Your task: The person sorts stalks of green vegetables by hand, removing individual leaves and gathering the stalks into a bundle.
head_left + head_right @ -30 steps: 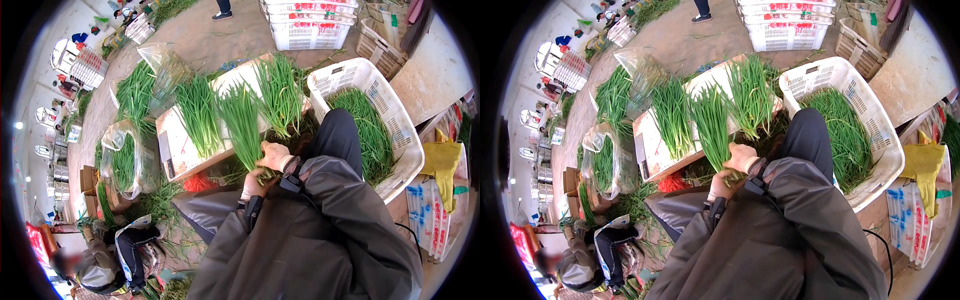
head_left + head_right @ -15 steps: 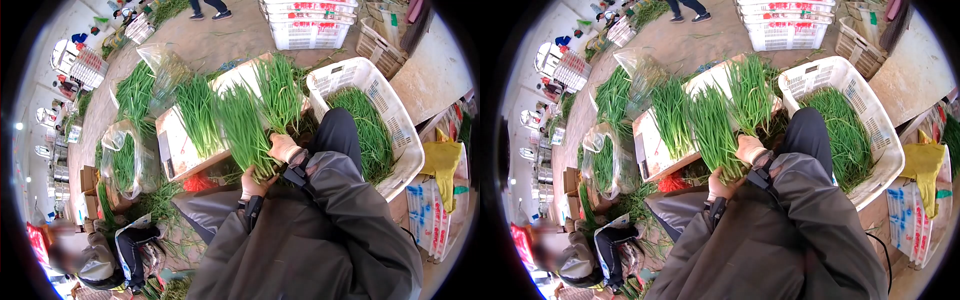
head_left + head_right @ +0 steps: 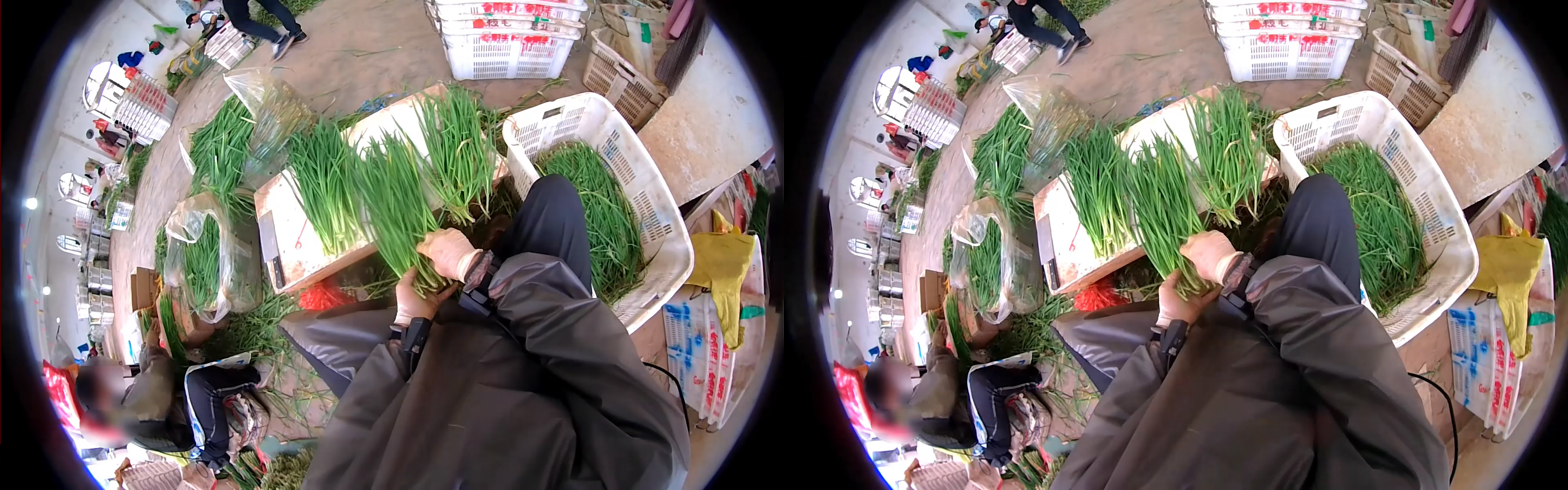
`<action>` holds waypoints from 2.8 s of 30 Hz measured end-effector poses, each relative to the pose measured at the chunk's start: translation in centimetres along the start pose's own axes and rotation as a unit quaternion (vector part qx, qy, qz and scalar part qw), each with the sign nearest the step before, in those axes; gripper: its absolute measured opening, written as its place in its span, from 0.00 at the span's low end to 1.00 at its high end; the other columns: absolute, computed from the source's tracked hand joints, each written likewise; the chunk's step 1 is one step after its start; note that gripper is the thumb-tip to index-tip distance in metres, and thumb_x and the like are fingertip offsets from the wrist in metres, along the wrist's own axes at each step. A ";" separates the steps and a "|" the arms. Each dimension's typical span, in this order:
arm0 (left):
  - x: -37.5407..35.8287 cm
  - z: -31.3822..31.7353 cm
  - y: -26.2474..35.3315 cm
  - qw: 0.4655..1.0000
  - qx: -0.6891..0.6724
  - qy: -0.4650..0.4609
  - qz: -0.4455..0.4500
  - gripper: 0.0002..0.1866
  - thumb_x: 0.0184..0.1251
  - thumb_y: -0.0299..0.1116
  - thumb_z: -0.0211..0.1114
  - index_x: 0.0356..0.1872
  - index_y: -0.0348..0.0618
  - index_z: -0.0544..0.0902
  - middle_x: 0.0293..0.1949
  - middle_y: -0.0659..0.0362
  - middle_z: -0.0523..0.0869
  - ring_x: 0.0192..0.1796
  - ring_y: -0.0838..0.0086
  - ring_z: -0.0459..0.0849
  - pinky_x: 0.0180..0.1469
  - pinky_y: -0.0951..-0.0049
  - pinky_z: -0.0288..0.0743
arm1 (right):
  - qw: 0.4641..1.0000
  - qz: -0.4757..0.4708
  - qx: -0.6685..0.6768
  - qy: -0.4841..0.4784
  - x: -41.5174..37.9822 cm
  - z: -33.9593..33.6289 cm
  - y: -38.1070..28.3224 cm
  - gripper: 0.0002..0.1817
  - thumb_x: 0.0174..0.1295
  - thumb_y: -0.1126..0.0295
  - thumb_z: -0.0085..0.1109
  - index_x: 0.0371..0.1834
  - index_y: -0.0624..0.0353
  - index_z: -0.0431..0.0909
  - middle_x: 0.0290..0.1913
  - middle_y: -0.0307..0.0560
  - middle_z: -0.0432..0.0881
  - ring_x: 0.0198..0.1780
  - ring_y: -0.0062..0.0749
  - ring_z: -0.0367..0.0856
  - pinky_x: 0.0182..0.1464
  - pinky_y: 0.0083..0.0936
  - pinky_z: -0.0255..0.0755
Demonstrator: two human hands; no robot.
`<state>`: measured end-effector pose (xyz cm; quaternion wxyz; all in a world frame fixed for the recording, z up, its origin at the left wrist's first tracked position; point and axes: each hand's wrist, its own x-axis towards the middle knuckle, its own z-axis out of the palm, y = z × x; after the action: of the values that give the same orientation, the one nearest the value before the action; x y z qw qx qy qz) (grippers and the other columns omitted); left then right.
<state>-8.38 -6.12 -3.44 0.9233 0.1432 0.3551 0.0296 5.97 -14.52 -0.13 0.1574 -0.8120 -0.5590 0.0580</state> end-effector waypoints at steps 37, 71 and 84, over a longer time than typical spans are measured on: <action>1.7 -0.6 0.4 1.000 0.013 0.021 -0.010 0.24 0.81 0.48 0.48 0.66 0.45 0.76 0.62 0.52 0.84 0.67 0.52 0.79 0.72 0.36 0.63 | 0.883 0.079 0.380 0.265 0.9 -5.0 1.6 0.09 0.77 0.69 0.56 0.52 0.59 0.82 0.39 0.45 0.87 0.41 0.28 0.88 0.46 0.26 0.81; 3.4 -3.1 -0.7 0.990 0.106 -0.052 0.080 0.18 0.77 0.43 0.58 0.61 0.49 0.78 0.48 0.59 0.88 0.53 0.67 0.86 0.56 0.55 0.80 | 0.607 0.032 0.794 0.020 0.1 -10.1 -4.2 0.07 0.68 0.69 0.66 0.43 0.61 0.86 0.24 0.32 0.78 0.20 0.14 0.67 0.23 0.16 0.60; 2.4 -0.7 0.6 0.997 0.036 0.065 0.008 0.09 0.72 0.35 0.66 0.47 0.44 0.84 0.34 0.61 0.86 0.30 0.71 0.80 0.42 0.66 0.79 | 0.613 0.205 0.759 0.074 -2.7 -14.2 4.4 0.02 0.69 0.74 0.64 0.41 0.59 0.82 0.20 0.30 0.71 0.19 0.11 0.61 0.21 0.15 0.49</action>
<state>-7.06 -4.98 -5.31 0.8923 0.1775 0.4138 0.0335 12.69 -21.15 11.63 0.7426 -0.4974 -0.1210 0.4318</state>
